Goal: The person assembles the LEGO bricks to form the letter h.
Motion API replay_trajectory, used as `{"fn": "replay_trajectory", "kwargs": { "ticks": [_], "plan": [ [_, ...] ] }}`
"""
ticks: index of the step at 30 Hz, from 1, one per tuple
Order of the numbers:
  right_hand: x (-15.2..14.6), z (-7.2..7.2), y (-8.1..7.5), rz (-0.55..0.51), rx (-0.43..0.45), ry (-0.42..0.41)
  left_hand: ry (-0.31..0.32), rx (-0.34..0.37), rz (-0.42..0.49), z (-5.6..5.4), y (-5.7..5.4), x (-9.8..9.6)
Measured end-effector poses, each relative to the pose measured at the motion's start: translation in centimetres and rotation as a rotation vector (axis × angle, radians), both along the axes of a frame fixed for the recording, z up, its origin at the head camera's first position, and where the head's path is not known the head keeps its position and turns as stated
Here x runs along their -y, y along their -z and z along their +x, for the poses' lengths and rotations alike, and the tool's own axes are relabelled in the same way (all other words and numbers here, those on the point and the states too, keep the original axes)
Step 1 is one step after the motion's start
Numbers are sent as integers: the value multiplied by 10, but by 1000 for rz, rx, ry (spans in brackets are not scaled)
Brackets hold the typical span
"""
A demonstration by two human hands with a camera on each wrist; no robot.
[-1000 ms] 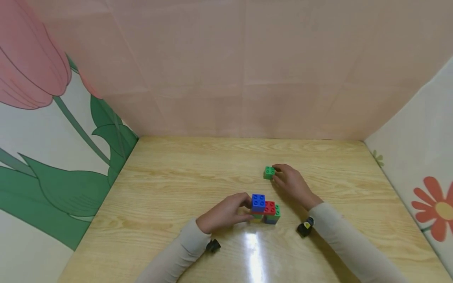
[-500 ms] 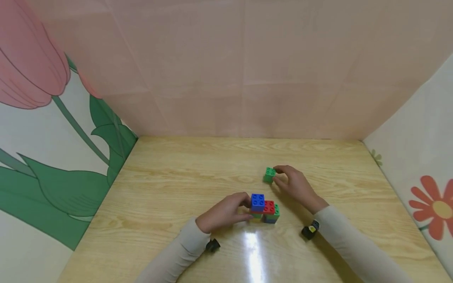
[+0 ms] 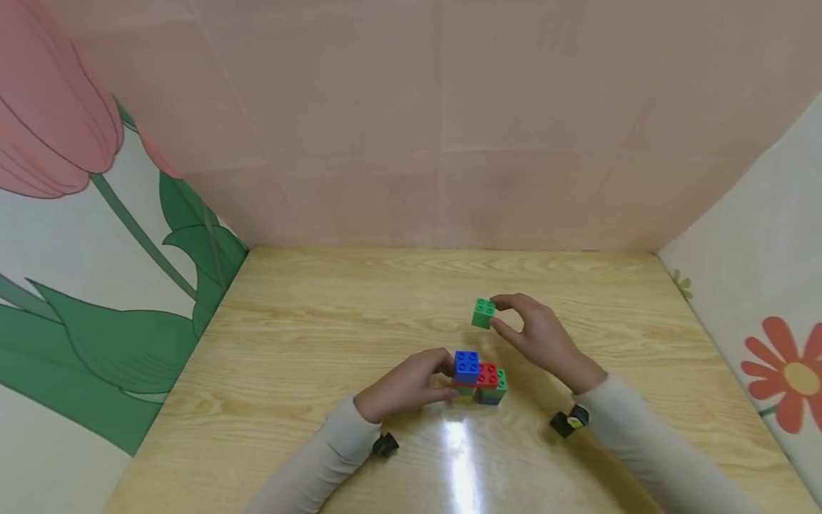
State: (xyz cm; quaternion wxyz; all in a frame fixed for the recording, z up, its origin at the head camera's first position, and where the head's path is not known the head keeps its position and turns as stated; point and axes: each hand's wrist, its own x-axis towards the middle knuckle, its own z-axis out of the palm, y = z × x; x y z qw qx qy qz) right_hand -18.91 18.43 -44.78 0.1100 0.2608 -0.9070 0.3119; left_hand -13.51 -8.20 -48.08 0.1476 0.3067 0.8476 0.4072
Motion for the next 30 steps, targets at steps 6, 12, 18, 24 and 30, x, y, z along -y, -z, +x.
{"fn": "replay_trajectory", "kwargs": {
  "ticks": [6, 12, 18, 24, 30],
  "plan": [
    [7, 14, -19, 0, -56, -35, 7, -26, 13, -1, 1, 1],
    [10, 27, -34, -1, -109, -66, 18, -38, 24, -2, 1, 1],
    [12, 41, -48, -8, -94, -81, 22, -46, 26, -1, 2, 2],
    [16, 55, -59, -13, -123, -123, 29, -46, 34, -1, 3, 2],
    [21, 65, -65, -20, -142, -165, 34, -48, 42, -2, 4, 1]
  ]
}}
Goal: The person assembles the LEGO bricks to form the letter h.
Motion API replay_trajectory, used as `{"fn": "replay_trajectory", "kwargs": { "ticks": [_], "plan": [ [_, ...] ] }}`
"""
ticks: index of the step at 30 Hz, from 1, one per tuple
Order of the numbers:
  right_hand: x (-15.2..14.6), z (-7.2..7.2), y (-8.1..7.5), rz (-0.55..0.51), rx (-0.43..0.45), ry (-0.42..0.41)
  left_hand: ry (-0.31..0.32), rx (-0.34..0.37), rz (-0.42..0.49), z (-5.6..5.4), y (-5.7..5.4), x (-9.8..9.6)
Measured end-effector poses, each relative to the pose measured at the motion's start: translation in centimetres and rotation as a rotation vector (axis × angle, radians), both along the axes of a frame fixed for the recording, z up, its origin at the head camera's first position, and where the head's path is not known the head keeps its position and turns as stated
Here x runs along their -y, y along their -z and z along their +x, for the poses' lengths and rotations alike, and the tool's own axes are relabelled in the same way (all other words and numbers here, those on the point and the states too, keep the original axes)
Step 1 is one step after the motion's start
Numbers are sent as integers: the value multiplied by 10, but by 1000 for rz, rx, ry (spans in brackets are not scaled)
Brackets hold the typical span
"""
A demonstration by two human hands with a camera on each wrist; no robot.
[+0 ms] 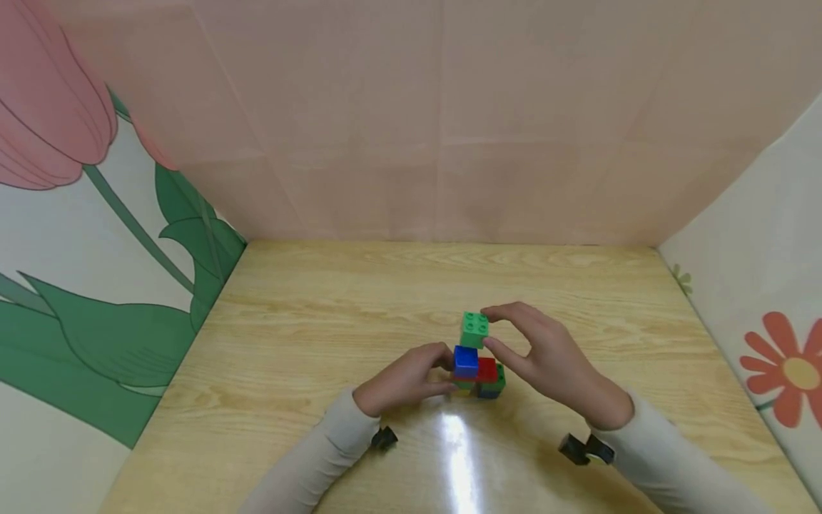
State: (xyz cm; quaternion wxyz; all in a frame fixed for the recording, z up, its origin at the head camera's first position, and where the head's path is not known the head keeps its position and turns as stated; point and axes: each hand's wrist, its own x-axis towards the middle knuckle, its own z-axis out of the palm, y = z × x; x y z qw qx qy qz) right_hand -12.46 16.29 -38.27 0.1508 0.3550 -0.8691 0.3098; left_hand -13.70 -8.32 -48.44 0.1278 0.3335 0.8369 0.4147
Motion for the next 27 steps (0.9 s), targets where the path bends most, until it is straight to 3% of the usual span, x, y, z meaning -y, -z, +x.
{"fn": "replay_trajectory", "kwargs": {
  "ticks": [16, 27],
  "plan": [
    [4, 10, 5, -5, 17, -71, 16, -48, 4, 0, -1, 0],
    [5, 10, 10, 1, 51, -85, 4, -21, -20, 1, -1, 1]
  ]
}}
